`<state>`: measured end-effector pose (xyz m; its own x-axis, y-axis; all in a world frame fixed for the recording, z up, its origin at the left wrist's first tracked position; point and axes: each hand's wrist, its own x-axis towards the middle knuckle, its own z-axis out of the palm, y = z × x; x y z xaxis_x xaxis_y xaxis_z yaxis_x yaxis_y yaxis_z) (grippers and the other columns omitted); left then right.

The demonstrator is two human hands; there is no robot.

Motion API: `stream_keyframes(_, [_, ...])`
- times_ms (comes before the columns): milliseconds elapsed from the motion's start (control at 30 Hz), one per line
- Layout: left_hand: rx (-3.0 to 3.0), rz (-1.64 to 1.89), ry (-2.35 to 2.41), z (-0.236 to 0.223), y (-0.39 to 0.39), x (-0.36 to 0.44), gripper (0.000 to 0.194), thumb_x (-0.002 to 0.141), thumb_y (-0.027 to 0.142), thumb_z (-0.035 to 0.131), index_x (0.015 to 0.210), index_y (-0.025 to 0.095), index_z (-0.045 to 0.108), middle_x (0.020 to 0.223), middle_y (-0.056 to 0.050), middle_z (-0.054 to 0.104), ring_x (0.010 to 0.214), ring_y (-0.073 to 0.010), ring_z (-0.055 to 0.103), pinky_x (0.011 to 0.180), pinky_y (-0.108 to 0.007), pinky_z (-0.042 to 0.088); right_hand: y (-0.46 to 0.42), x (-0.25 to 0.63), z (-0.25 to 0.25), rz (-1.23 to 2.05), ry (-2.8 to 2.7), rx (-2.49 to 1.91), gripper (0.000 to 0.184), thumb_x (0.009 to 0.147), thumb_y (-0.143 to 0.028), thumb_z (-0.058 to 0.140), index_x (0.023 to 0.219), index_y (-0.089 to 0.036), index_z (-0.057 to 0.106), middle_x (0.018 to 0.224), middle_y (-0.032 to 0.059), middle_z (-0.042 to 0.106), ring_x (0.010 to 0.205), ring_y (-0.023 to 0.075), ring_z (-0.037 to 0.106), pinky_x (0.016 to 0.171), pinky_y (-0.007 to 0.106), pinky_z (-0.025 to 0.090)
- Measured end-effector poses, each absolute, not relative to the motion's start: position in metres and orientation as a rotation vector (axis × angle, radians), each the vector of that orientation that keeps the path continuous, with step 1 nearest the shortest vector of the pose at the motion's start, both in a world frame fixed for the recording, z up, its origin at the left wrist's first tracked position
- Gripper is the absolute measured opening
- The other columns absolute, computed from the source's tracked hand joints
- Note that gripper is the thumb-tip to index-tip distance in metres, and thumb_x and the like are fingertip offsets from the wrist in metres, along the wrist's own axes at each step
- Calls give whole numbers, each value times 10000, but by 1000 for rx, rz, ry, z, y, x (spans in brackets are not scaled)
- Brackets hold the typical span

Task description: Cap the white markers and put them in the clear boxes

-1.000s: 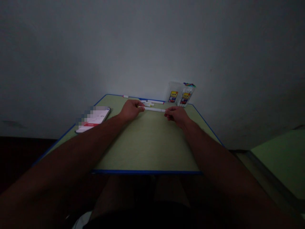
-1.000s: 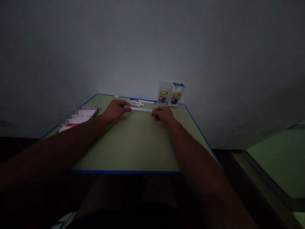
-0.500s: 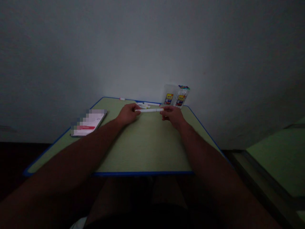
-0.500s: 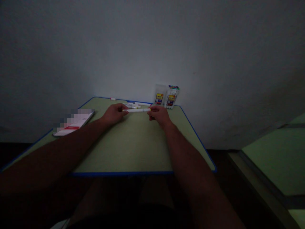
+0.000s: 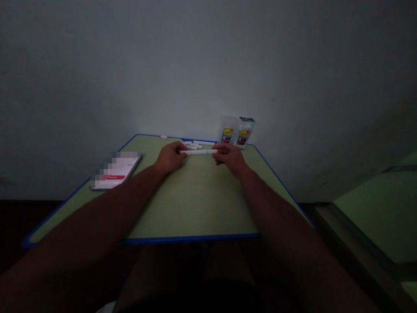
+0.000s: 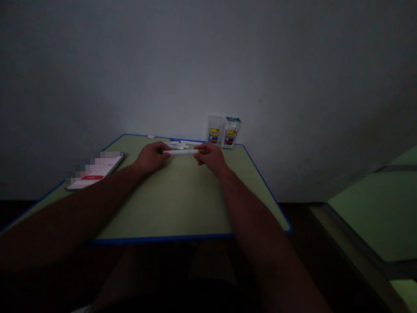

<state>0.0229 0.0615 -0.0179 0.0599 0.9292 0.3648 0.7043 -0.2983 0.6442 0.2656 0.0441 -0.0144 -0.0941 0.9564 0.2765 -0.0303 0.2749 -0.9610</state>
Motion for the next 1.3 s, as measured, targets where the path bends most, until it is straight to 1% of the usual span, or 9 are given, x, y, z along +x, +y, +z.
stream_keyframes(167, [2034,1217,1554,-17,60,25,184,712,207,718,895,183,721,832,-24,709,757,-189,614,764,-326,483,43,266,-12,1023,-1299,-1086,189,695,-175,760,875,-157,705,654,-21,662,537,101,595,503,243,549])
stream_keyframes(300, [1968,1363,1404,-17,59,32,246,674,162,742,919,170,717,846,-18,710,725,-164,598,732,-306,481,43,269,-9,1025,-1216,-1258,49,793,-111,688,831,-142,677,698,6,675,546,103,606,485,236,542])
stream_keyframes(467, [1938,1427,1282,-15,56,41,248,670,123,733,914,168,725,711,19,626,645,-133,542,640,-275,439,43,271,-12,1059,-1139,-1412,79,841,-54,637,860,-129,657,724,20,676,540,104,600,450,231,527])
stream_keyframes(567, [1940,1435,1223,-13,53,46,248,667,134,746,910,175,723,695,29,610,634,-125,530,626,-266,434,44,271,-14,1071,-1128,-1450,89,857,-49,614,882,-126,652,741,26,681,528,102,598,445,234,528])
stream_keyframes(767, [2009,1407,1242,-10,48,48,246,690,136,739,931,186,724,777,12,668,672,-125,560,666,-268,460,46,273,-16,1080,-1114,-1432,105,857,-65,614,919,-136,660,768,26,693,530,101,602,455,231,531])
stream_keyframes(967, [2137,1281,1371,-11,47,43,234,758,164,689,987,194,723,849,-15,693,768,-163,605,764,-305,494,45,278,-8,1139,-968,-1225,79,845,-81,622,846,-150,661,720,13,692,566,101,626,494,213,551])
stream_keyframes(1067, [2160,1266,1353,-13,48,40,326,769,165,666,1092,196,695,992,-34,720,792,-164,625,796,-308,505,44,279,-1,1142,-909,-1120,58,823,-98,648,804,-154,652,683,9,682,559,104,629,505,211,558])
stream_keyframes(1167, [2238,1168,1388,-19,53,34,515,754,159,658,1265,210,623,1146,-52,704,760,-166,633,830,-334,514,46,282,9,1082,-847,-1072,55,811,-107,652,788,-154,637,622,-5,653,531,100,615,500,202,556])
stream_keyframes(1300, [2386,974,1420,-29,63,25,592,705,48,537,1278,171,624,1164,-87,695,946,-223,664,932,-348,501,53,290,28,940,-785,-1082,68,803,-115,641,767,-159,605,571,-16,623,488,97,594,467,191,543])
